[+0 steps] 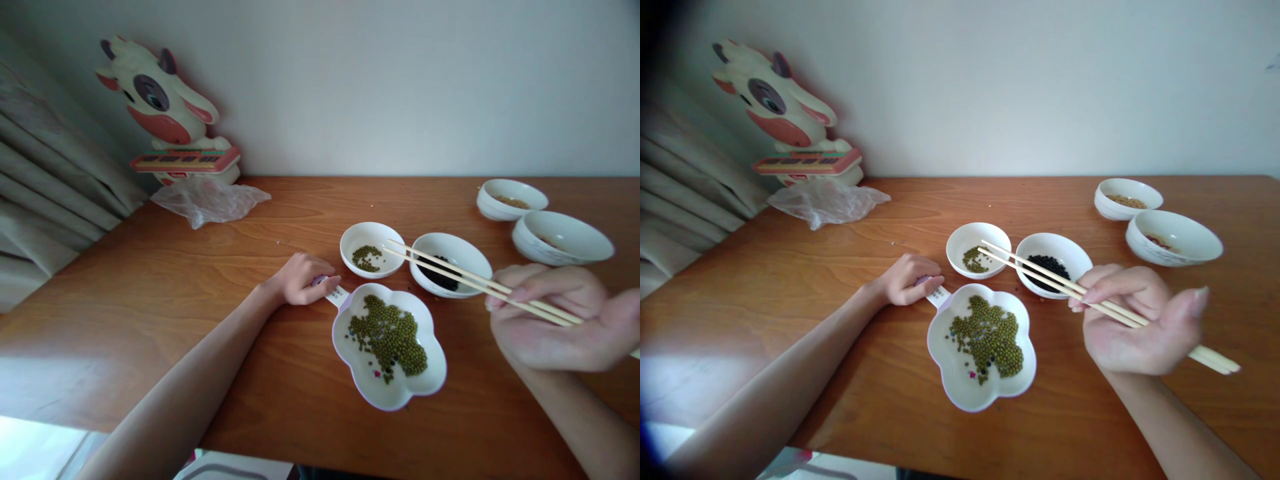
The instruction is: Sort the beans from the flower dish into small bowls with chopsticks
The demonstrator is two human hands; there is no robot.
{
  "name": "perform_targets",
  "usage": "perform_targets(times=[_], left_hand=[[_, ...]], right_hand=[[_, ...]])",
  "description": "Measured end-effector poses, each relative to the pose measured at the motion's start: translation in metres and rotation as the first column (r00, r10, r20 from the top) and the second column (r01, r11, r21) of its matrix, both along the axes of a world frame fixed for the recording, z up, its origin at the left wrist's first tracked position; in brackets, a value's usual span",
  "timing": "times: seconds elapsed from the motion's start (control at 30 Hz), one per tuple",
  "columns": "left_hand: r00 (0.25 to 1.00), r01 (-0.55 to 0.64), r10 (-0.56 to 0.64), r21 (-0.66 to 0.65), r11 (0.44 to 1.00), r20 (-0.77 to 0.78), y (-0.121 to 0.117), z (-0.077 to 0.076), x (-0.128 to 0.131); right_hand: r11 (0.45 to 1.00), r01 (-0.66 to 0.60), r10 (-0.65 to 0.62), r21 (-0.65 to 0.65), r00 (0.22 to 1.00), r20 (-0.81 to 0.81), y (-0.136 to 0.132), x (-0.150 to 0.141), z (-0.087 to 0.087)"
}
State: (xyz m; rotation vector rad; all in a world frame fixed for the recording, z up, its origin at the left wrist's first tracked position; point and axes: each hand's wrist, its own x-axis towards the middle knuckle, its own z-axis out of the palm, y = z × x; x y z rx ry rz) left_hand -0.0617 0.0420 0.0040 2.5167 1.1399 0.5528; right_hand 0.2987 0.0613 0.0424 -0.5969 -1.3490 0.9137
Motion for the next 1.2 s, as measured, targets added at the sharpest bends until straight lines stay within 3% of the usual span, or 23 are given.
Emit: perform_targets(times=[0.13, 0.33, 0.5, 0.77, 1.0, 1.13, 1.2], left_hand=[[1.0, 0.002, -0.002, 0.005, 1.0, -0.01, 0.0, 0.001, 0.0], [1.0, 0.003, -0.002, 0.019, 1.0, -0.016, 0.001, -0.002, -0.001], [1.0, 0.001, 0.0, 0.019, 1.0, -0.007, 0.001, -0.001, 0.0], [1.0, -0.009, 0.009, 0.027, 1.0, 0.002, 0.0, 0.001, 0.0], [1.0, -0.007, 0.006, 0.04, 0.999, 0.013, 0.001, 0.001, 0.001], [1.0, -0.011, 0.01, 0.036, 0.999, 0.024, 0.001, 0.001, 0.001], [1.0, -0.009, 0.008, 0.038, 0.999, 0.028, 0.001, 0.001, 0.001]], right_hand=[[0.998, -0.049, 0.049, 0.029, 0.999, 0.007, 0.0, 0.002, -0.002], [0.975, -0.217, 0.221, -0.044, 0.968, 0.118, -0.003, 0.005, 0.0], [0.931, -0.334, 0.36, -0.148, 0.906, 0.224, -0.003, 0.004, 0.002], [0.839, -0.463, 0.527, -0.284, 0.821, 0.22, -0.007, 0.0, 0.007], [0.87, -0.424, 0.473, -0.253, 0.862, 0.182, -0.006, -0.002, 0.004], [0.783, -0.507, 0.589, -0.361, 0.791, 0.166, -0.009, -0.003, 0.008], [0.765, -0.52, 0.614, -0.381, 0.767, 0.186, -0.012, -0.007, 0.008]])
